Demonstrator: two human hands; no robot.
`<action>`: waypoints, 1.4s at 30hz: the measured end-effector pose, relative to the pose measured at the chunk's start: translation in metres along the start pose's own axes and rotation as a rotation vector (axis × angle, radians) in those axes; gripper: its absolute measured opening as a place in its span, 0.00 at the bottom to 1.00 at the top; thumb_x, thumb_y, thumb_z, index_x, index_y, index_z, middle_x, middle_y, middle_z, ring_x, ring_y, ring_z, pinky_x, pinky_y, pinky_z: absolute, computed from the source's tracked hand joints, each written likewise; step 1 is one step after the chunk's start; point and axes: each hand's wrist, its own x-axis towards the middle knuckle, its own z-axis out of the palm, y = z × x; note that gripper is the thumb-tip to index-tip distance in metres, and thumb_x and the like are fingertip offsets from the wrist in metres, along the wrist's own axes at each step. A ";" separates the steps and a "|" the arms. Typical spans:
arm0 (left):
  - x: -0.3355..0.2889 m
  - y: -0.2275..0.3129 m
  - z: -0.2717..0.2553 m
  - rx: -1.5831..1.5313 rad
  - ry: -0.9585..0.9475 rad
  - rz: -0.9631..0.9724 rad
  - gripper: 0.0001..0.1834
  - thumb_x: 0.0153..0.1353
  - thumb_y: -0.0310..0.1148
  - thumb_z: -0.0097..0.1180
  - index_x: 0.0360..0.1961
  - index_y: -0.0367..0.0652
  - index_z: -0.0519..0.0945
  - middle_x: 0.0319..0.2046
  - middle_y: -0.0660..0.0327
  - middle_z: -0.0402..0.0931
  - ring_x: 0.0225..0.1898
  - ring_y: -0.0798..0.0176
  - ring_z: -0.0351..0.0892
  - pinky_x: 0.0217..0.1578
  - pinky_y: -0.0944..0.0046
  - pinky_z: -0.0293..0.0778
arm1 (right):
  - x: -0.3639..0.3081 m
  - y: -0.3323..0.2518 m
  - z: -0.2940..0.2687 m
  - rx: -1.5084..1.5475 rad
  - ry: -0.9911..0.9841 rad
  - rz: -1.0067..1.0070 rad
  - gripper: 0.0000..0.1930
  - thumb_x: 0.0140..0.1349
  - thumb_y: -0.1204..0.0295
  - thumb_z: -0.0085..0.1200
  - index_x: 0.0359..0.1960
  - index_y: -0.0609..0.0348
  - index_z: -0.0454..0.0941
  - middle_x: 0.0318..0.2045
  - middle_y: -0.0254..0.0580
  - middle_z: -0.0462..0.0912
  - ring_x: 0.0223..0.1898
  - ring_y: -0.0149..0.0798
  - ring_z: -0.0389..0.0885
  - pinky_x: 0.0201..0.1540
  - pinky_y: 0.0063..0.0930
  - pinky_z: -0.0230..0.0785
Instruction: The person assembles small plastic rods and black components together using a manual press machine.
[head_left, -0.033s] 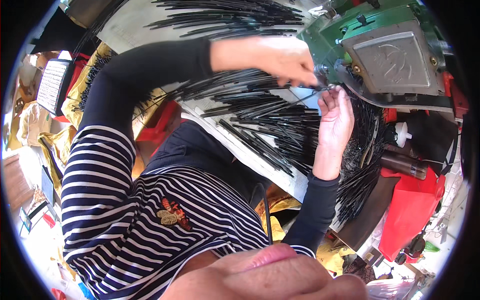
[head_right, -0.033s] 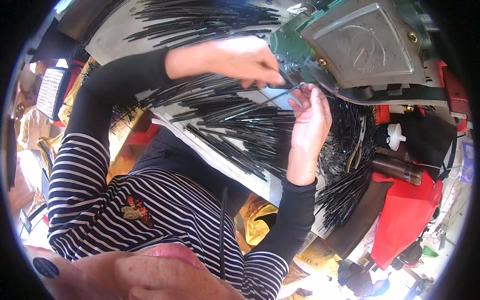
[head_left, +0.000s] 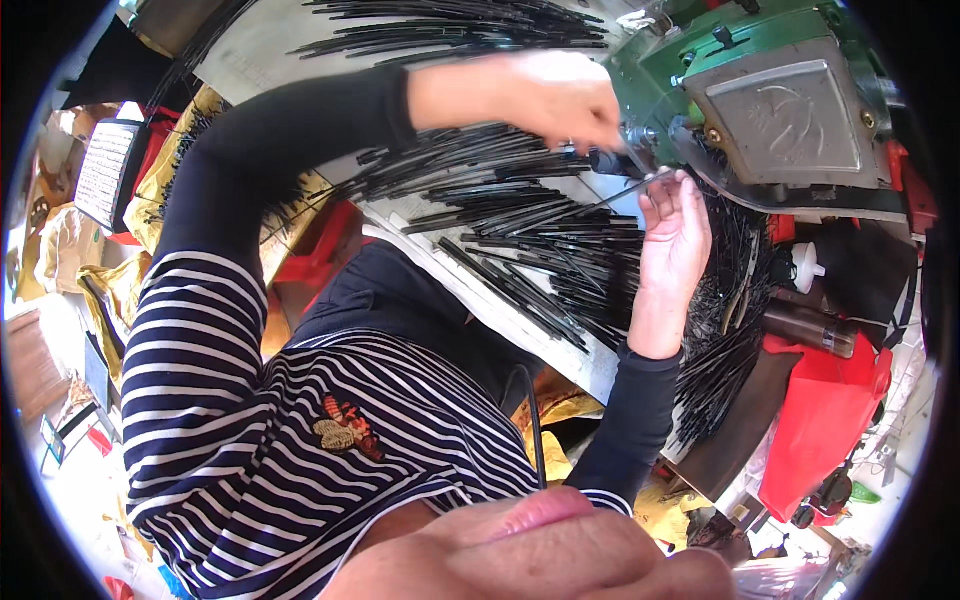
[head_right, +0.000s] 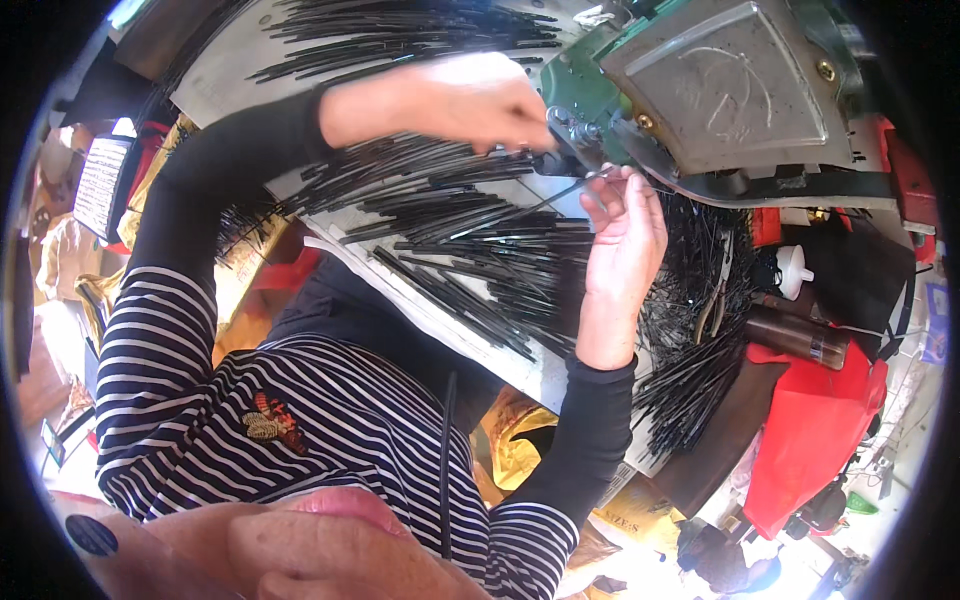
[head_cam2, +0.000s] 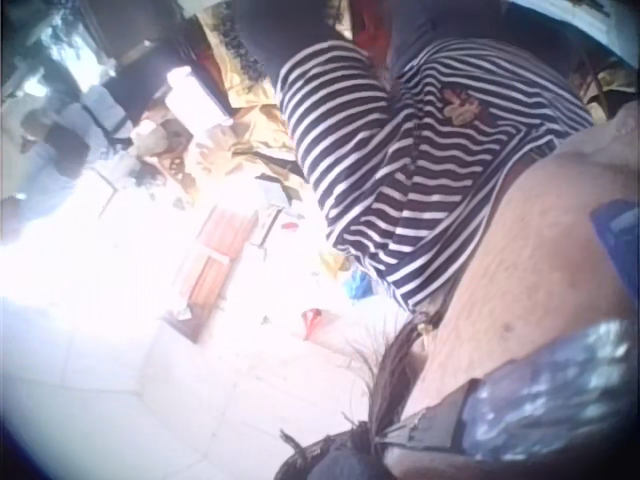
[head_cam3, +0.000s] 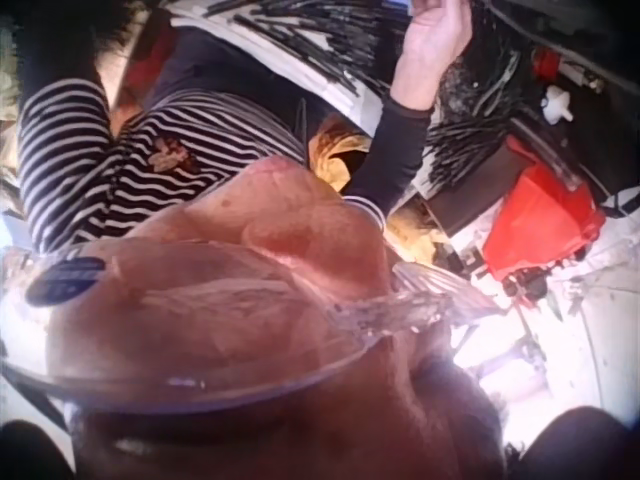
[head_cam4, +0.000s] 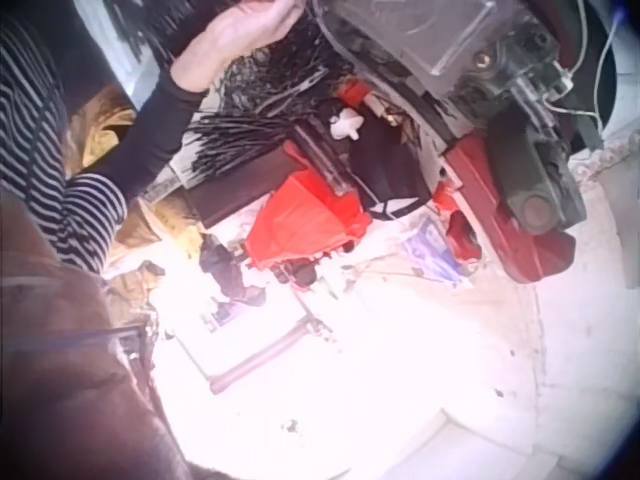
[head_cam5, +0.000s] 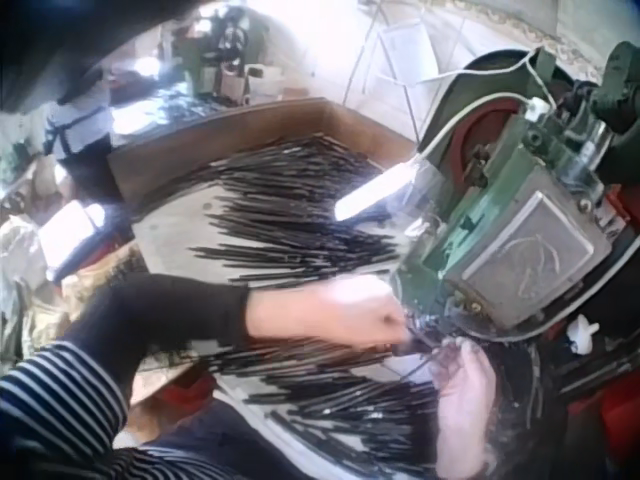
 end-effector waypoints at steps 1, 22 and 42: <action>-0.001 0.002 -0.014 0.195 0.013 -0.102 0.17 0.60 0.43 0.49 0.30 0.40 0.81 0.19 0.60 0.78 0.17 0.66 0.76 0.20 0.68 0.71 | 0.001 -0.002 -0.003 0.019 -0.006 -0.017 0.10 0.63 0.70 0.48 0.42 0.63 0.73 0.33 0.41 0.79 0.34 0.35 0.80 0.35 0.26 0.76; -0.013 -0.038 -0.042 0.770 0.321 0.603 0.11 0.54 0.34 0.53 0.27 0.34 0.77 0.20 0.53 0.73 0.22 0.54 0.74 0.24 0.59 0.70 | 0.005 0.003 0.002 -0.011 -0.081 -0.023 0.12 0.62 0.70 0.50 0.41 0.67 0.75 0.32 0.48 0.79 0.28 0.40 0.81 0.32 0.30 0.76; -0.010 -0.044 -0.034 0.660 0.397 0.187 0.11 0.52 0.35 0.52 0.27 0.37 0.81 0.27 0.50 0.77 0.32 0.49 0.77 0.36 0.56 0.73 | -0.007 -0.010 0.015 -0.144 -0.314 0.129 0.12 0.62 0.68 0.50 0.39 0.66 0.74 0.27 0.43 0.79 0.25 0.35 0.80 0.28 0.23 0.74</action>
